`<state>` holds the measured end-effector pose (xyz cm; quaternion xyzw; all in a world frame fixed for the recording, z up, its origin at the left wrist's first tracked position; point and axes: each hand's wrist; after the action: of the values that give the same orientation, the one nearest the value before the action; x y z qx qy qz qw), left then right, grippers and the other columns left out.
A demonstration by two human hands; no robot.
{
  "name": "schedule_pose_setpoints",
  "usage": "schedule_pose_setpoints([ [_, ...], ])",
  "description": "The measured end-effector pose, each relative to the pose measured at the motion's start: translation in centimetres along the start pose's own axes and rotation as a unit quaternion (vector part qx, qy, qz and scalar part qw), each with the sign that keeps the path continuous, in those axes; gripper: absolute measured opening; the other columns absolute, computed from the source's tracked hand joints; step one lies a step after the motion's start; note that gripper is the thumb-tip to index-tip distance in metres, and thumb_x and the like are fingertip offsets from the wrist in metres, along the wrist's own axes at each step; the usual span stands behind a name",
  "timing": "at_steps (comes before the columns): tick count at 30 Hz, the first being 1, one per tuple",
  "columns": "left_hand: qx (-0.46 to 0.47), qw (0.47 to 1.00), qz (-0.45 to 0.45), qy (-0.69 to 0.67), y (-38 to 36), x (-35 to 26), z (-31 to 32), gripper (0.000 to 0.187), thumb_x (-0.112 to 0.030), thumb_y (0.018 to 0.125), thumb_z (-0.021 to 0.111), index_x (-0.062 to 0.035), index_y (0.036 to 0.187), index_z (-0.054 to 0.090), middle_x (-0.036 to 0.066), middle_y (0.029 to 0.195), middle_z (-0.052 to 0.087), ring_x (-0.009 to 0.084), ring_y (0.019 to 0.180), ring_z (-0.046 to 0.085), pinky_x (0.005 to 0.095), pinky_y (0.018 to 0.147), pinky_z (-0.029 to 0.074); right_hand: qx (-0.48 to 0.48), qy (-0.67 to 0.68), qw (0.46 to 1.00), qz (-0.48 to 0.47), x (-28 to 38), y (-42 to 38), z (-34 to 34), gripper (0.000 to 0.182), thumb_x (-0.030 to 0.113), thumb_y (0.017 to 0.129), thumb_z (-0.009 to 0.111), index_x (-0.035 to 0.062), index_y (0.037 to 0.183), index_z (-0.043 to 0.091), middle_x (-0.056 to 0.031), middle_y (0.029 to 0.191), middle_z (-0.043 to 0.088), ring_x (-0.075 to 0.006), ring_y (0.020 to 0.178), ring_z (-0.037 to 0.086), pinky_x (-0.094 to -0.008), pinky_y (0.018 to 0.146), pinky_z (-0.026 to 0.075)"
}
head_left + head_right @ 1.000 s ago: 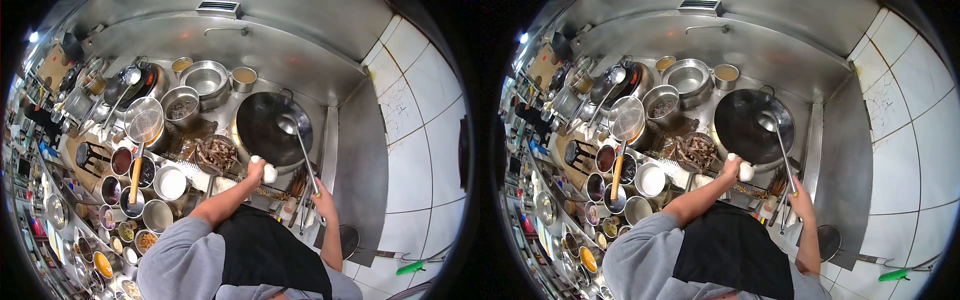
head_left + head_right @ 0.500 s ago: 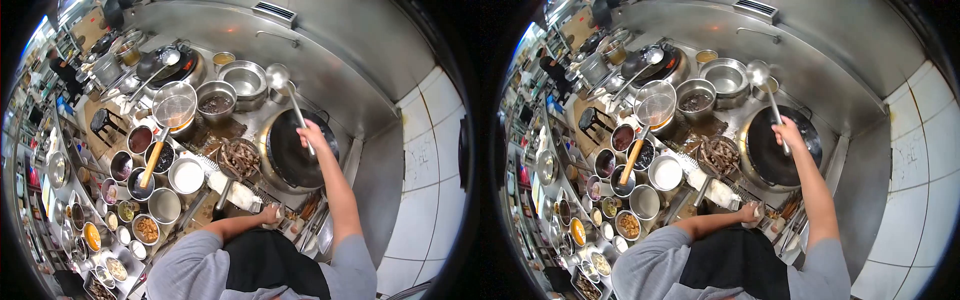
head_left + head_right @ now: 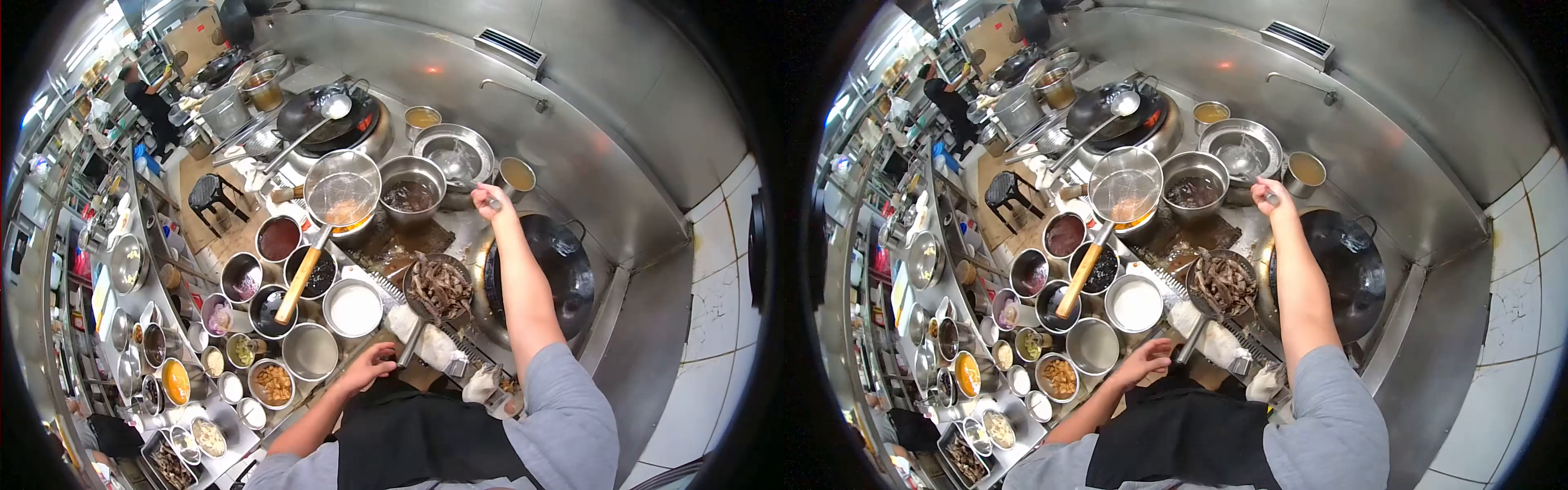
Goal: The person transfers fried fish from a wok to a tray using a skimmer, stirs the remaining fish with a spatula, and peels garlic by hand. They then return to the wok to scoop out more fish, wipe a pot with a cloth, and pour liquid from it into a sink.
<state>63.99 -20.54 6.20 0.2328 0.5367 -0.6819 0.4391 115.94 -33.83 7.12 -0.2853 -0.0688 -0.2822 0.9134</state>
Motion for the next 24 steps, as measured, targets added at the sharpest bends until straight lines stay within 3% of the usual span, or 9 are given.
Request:
schedule_pose_setpoints([
  [5,-0.008,1.000,0.017,0.013,1.2,-1.1,-1.3,0.057,-0.017,0.085,0.066,-0.0060,0.134,0.039,0.013,0.131,0.045,0.0189,0.109,0.052,0.0307,0.085,0.047,0.154,0.159,0.975,0.006,-0.1,-6.8,-1.5,0.019,0.009,0.092,0.052,-0.0042,0.083,0.042,-0.0071,0.070,0.047,-0.0101,0.049,0.047,-0.0201,0.042,0.043],
  [9,0.076,0.996,0.033,0.043,4.1,-2.2,0.3,0.053,-0.013,0.086,0.064,-0.0053,0.133,0.040,0.011,0.127,0.048,0.0146,0.105,0.052,0.0277,0.082,0.047,0.134,0.160,0.971,-0.115,-0.5,-18.2,-1.8,0.030,0.008,0.094,0.046,-0.0140,0.111,0.035,-0.0123,0.083,0.046,-0.0080,0.049,0.044,-0.0204,0.042,0.042],
  [12,0.112,0.990,0.032,0.081,5.7,-2.7,1.4,0.050,-0.013,0.087,0.063,-0.0054,0.132,0.041,0.010,0.127,0.049,0.0133,0.104,0.052,0.0277,0.082,0.047,0.121,0.093,0.972,-0.181,-1.7,-28.1,-1.7,0.019,0.006,0.092,0.047,-0.0096,0.103,0.043,-0.0091,0.079,0.048,-0.0068,0.051,0.044,-0.0187,0.043,0.041],
  [15,0.130,0.986,0.010,0.107,6.7,-3.1,2.6,0.052,-0.020,0.087,0.063,-0.0062,0.132,0.041,0.012,0.129,0.049,0.0151,0.104,0.053,0.0292,0.083,0.047,0.026,0.012,0.971,-0.236,-2.6,-36.5,-4.0,0.011,0.007,0.092,0.047,-0.0030,0.093,0.042,-0.0071,0.077,0.048,-0.0064,0.049,0.042,-0.0191,0.040,0.038],
  [17,0.149,0.983,-0.002,0.111,7.7,-1.9,3.4,0.053,-0.021,0.086,0.064,-0.0066,0.132,0.041,0.012,0.128,0.049,0.0160,0.103,0.053,0.0291,0.082,0.047,-0.091,-0.073,0.947,-0.300,-4.1,-41.4,-4.8,0.009,0.006,0.091,0.048,0.0004,0.095,0.042,-0.0064,0.075,0.048,-0.0064,0.049,0.042,-0.0201,0.039,0.037],
  [18,0.157,0.981,-0.003,0.113,8.3,-1.3,4.2,0.053,-0.021,0.086,0.064,-0.0066,0.132,0.041,0.012,0.128,0.049,0.0160,0.103,0.053,0.0291,0.082,0.047,-0.144,-0.115,0.933,-0.308,-4.7,-43.7,-5.3,0.015,0.004,0.090,0.050,0.0023,0.103,0.042,-0.0070,0.073,0.049,-0.0063,0.049,0.043,-0.0212,0.037,0.036],
  [19,0.180,0.975,-0.023,0.130,8.7,-0.4,5.3,0.052,-0.021,0.086,0.064,-0.0064,0.131,0.042,0.012,0.128,0.049,0.0163,0.103,0.054,0.0293,0.081,0.047,-0.150,-0.112,0.931,-0.313,-5.8,-45.8,-5.4,0.015,0.004,0.090,0.050,0.0023,0.103,0.042,-0.0070,0.073,0.049,-0.0063,0.049,0.043,-0.0212,0.037,0.036],
  [21,0.231,0.956,-0.057,0.174,9.6,1.3,8.1,0.054,-0.023,0.085,0.065,-0.0061,0.131,0.043,0.015,0.128,0.049,0.0179,0.102,0.054,0.0302,0.079,0.048,-0.293,-0.170,0.882,-0.329,-7.7,-49.3,-5.8,0.020,0.003,0.088,0.050,0.0014,0.107,0.043,-0.0078,0.073,0.051,-0.0063,0.047,0.043,-0.0208,0.035,0.035],
  [24,0.257,0.912,-0.038,0.317,11.6,6.3,12.6,0.073,-0.032,0.076,0.071,-0.0038,0.135,0.037,0.024,0.129,0.047,0.0340,0.113,0.051,0.0379,0.091,0.044,-0.293,-0.195,0.889,-0.293,-9.3,-54.5,-9.5,0.031,0.002,0.086,0.050,0.0002,0.117,0.043,-0.0060,0.071,0.051,-0.0061,0.044,0.043,-0.0209,0.034,0.035],
])
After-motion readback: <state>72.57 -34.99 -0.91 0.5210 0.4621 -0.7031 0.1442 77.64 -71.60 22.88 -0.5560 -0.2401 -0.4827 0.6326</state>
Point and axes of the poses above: each hand's wrist, its own y-axis towards the middle knuckle, its own z-axis out of the palm, x = y × z
